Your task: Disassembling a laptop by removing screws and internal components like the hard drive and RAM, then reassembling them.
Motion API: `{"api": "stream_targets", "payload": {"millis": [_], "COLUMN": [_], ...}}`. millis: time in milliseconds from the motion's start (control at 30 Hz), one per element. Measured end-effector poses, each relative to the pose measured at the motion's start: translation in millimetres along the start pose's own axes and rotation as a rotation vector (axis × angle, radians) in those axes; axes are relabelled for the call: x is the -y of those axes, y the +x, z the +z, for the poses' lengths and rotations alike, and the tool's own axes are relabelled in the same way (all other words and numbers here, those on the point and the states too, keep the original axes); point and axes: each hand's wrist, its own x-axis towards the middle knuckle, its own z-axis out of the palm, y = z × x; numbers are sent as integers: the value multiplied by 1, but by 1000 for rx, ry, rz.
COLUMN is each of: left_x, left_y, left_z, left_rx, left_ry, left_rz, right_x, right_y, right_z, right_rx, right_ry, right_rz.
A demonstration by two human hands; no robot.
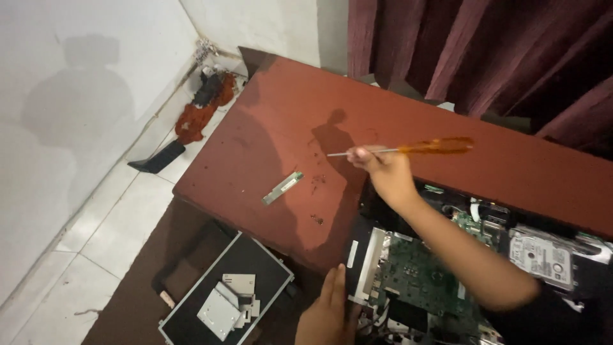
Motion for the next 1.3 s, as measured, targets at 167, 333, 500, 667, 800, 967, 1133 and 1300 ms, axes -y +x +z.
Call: {"api": "stream_targets", "payload": {"millis": [167, 333, 500, 667, 800, 967, 1133, 1300], "left_x": [-12, -111, -187, -240, -269, -280, -274, -274], "left_y": [11, 29, 47, 46, 52, 51, 47, 37], "left_z": [-51, -119, -105, -79, -60, -23, 16, 12], "left_rx": [-158, -183, -161, -106, -98, 346, 647, 660], "left_ry": [-89, -509, -478, -512, -632, -998, -1619, -1686], "left_rz": [254, 415, 626, 813, 1013, 685, 142, 94], "right_x": [40, 85, 82, 84, 83, 84, 85, 101], "right_y": [-67, -146, -220, -271, -296, -314, -320, -327], "right_z": [-65, -140, -197, -228, -247, -255, -247, -240], "right_rx": [-131, -343, -497, -588, -669, -756, -679, -693], "right_ry": [274, 405, 539, 570, 574, 401, -149, -446], "right_rz": [131, 175, 87, 73, 49, -14, -343, -363]}}
